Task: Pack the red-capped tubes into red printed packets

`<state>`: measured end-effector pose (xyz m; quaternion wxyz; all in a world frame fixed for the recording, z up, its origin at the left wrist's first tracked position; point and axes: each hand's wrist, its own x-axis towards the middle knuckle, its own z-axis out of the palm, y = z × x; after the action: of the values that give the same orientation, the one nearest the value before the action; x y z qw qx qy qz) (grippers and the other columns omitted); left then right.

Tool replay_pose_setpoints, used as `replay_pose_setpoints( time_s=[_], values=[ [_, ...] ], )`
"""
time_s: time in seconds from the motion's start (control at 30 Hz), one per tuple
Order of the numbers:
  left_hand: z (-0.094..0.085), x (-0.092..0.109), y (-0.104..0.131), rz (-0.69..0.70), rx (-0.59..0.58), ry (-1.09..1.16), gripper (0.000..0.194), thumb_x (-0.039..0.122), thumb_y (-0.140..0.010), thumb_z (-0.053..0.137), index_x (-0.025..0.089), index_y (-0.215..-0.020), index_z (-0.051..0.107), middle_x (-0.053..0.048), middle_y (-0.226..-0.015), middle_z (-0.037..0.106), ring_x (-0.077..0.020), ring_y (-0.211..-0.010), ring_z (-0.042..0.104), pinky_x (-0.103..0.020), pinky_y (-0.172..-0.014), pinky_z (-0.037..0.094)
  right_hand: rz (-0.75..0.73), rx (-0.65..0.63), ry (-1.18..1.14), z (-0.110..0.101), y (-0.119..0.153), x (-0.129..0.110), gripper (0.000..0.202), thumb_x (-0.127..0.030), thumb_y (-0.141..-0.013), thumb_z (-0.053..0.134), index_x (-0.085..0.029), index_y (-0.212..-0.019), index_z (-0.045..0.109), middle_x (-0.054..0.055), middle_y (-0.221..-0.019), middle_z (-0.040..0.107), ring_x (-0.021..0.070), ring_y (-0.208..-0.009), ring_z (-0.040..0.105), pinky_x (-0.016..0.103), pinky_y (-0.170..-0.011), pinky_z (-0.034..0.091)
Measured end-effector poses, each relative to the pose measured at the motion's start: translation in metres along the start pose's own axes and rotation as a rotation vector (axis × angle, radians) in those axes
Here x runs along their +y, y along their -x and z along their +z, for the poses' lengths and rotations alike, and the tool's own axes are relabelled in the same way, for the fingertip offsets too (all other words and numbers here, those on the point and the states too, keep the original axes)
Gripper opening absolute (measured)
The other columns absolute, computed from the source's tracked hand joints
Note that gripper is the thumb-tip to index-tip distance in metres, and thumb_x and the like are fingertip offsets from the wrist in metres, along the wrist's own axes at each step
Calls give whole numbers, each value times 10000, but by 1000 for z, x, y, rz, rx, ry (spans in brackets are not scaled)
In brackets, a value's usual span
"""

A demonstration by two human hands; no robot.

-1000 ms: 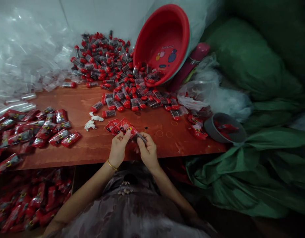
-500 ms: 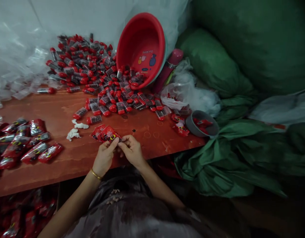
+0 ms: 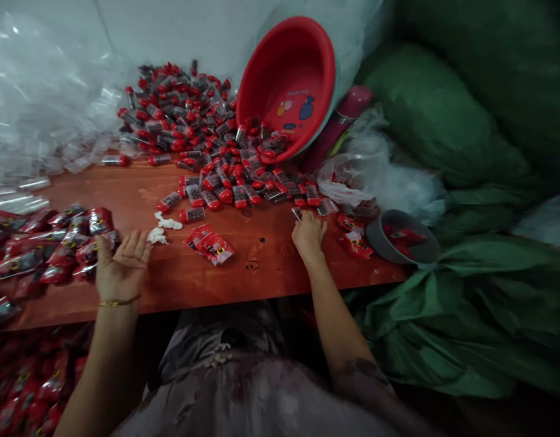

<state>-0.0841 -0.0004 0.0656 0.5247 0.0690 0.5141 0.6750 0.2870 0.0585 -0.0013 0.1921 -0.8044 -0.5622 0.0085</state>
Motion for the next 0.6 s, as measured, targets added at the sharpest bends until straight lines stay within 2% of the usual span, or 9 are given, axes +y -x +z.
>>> replay_pose_setpoints(
  time_s=[0.03, 0.07, 0.13, 0.2, 0.3, 0.37, 0.47, 0.53, 0.6],
  values=[
    [3, -8, 5, 57, -28, -74, 376, 573, -800, 534, 212, -795, 641, -15, -980, 721, -154, -997, 630, -284, -883, 485, -74, -14, -32, 5, 9, -6, 379, -87, -806, 405, -108, -1159, 543, 187, -1216, 590, 301, -1141, 505, 595, -1043, 208],
    [7, -20, 11, 130, -85, -197, 314, 514, -734, 643, 213, -823, 653, -39, -1004, 714, -181, -1003, 632, -317, -903, 478, -149, -31, -68, 8, 20, -13, 395, -69, -799, 391, -122, -1162, 540, 171, -1233, 586, 283, -1167, 495, 592, -1061, 189],
    [20, -47, 23, 387, -261, -598, 373, 430, -650, 740, 208, -945, 686, -89, -1099, 689, -257, -1132, 573, -403, -1002, 405, -287, -60, -139, 12, 42, -27, 414, -58, -786, 386, -145, -1157, 547, 145, -1271, 574, 262, -1236, 451, 586, -1083, 171],
    [31, -70, 31, 606, -412, -1015, 394, 404, -639, 753, 238, -992, 700, -100, -1284, 595, -324, -1299, 416, -500, -1095, 252, -372, -58, -195, 13, 63, -39, 391, -94, -784, 416, -159, -1139, 566, 130, -1289, 568, 267, -1292, 398, 585, -1089, 177],
    [36, -90, 30, 761, -482, -1406, 273, 366, -716, 700, 275, -972, 725, -87, -1391, 498, -366, -1369, 287, -569, -1109, 134, -411, -16, -250, 8, 89, -49, 322, -214, -809, 478, -174, -1104, 599, 128, -1299, 563, 295, -1313, 373, 589, -1075, 215],
    [32, -92, 25, 797, -488, -1508, 213, 339, -772, 641, 278, -952, 737, -85, -1383, 505, -368, -1370, 286, -577, -1104, 133, -436, 15, -299, 3, 102, -54, 282, -268, -834, 486, -185, -1066, 624, 123, -1274, 584, 294, -1297, 398, 568, -1070, 242],
    [26, -91, 20, 830, -478, -1543, 221, 345, -806, 592, 278, -956, 740, -84, -1370, 517, -364, -1360, 310, -572, -1101, 147, -473, 20, -419, -8, 117, -69, 249, -304, -870, 476, -194, -1003, 654, 117, -1147, 660, 268, -1154, 534, 473, -1013, 358],
    [23, -91, 19, 837, -473, -1525, 240, 348, -811, 581, 281, -986, 732, -86, -1369, 516, -361, -1351, 328, -569, -1096, 164, -447, -47, -506, -13, 123, -84, 261, -353, -886, 474, -202, -993, 657, 111, -1012, 702, 237, -964, 620, 394, -892, 452],
    [23, -92, 21, 840, -463, -1497, 260, 337, -814, 572, 286, -1023, 719, -89, -1371, 513, -355, -1353, 326, -571, -1095, 166, -382, -137, -555, -14, 125, -100, 288, -436, -866, 512, -214, -986, 650, 91, -912, 711, 218, -831, 642, 344, -772, 488]
  ],
)
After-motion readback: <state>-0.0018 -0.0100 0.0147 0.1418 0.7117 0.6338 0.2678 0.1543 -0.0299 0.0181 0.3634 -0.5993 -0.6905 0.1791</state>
